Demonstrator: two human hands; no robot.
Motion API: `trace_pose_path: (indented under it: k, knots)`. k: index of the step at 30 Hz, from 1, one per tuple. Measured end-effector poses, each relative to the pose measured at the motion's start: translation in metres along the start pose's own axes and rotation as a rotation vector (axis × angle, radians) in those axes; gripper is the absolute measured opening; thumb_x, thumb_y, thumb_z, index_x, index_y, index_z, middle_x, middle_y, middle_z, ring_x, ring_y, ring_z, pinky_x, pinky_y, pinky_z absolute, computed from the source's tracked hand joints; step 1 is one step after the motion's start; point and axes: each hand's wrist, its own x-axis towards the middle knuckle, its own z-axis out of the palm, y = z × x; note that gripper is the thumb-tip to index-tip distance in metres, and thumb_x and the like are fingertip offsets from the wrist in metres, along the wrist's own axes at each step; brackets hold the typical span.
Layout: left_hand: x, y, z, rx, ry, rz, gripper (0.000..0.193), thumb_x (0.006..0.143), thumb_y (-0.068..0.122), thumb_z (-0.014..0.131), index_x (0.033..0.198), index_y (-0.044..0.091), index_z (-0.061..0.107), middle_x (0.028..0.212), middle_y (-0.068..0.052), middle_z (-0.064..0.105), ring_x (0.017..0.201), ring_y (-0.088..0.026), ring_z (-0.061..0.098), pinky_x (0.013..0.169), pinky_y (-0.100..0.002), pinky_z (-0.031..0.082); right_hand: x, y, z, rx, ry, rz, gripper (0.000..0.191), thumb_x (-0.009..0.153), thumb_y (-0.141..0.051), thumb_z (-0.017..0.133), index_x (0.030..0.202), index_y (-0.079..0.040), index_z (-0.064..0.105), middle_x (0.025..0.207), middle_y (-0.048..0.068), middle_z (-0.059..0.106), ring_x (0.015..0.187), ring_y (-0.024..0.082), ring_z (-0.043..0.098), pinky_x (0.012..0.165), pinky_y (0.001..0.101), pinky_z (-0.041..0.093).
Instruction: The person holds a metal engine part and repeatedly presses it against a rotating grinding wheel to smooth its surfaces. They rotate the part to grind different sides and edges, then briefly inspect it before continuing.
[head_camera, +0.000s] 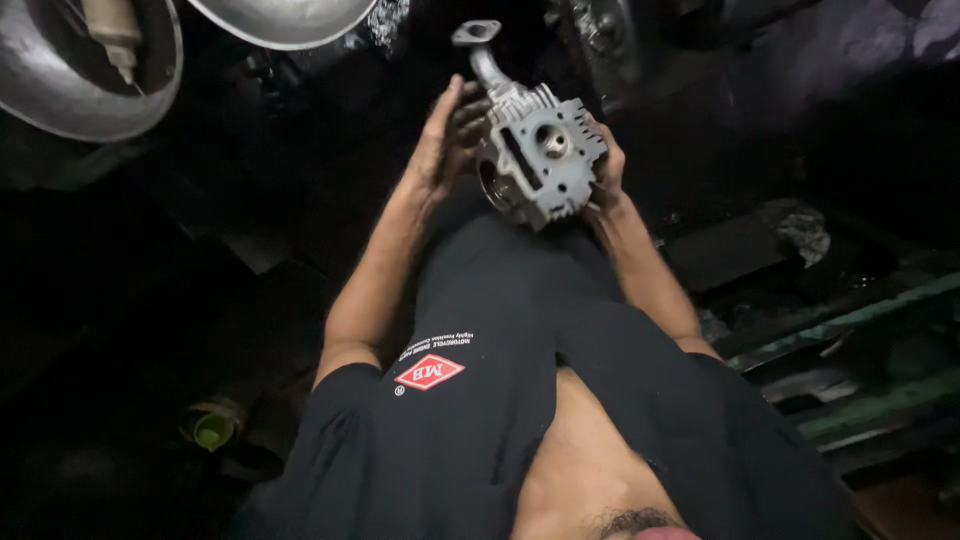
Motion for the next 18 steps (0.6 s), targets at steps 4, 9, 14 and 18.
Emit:
trace_pose_path:
  k: [4, 9, 14, 18]
  knots:
    - [-0.002, -0.016, 0.013, -0.298, -0.393, 0.0, 0.074, 0.093, 0.062, 0.051, 0.138, 0.004, 0.061, 0.148, -0.019, 0.057, 0.135, -0.035, 0.056, 0.116, -0.052, 0.047, -0.002, -0.005, 0.015, -0.313, -0.062, 0.084, 0.067, 0.103, -0.042, 0.045, 0.153, 0.002, 0.041, 0.142, 0.026, 0.055, 0.131, 0.038, 0.059, 0.11, 0.0506, 0.052]
    - [0.006, -0.021, 0.004, -0.49, -0.536, 0.173, 0.064, 0.097, 0.055, 0.048, 0.133, 0.004, 0.061, 0.153, -0.018, 0.055, 0.136, -0.036, 0.056, 0.115, -0.054, 0.049, -0.01, -0.007, 0.019, -0.426, -0.152, -0.034, 0.08, 0.101, -0.051, 0.051, 0.159, 0.001, 0.032, 0.151, 0.023, 0.049, 0.14, 0.036, 0.051, 0.117, 0.0496, 0.046]
    - [0.021, -0.038, -0.003, -0.566, -0.296, 0.207, 0.061, 0.102, 0.051, 0.05, 0.14, 0.004, 0.056, 0.137, -0.022, 0.059, 0.127, -0.038, 0.059, 0.111, -0.055, 0.051, -0.028, -0.013, -0.018, -0.707, -0.384, -0.255, 0.11, 0.082, -0.047, 0.08, 0.165, -0.006, 0.021, 0.158, 0.016, 0.043, 0.148, 0.033, 0.041, 0.125, 0.0471, 0.035]
    - [0.026, -0.047, 0.004, -0.339, -0.241, 0.256, 0.065, 0.095, 0.047, 0.062, 0.145, 0.007, 0.047, 0.142, -0.018, 0.056, 0.132, -0.033, 0.056, 0.115, -0.049, 0.047, -0.031, 0.0, -0.055, -0.63, 0.009, -0.239, 0.11, 0.075, -0.036, 0.088, 0.161, -0.003, 0.028, 0.151, 0.017, 0.049, 0.143, 0.033, 0.046, 0.121, 0.0498, 0.043]
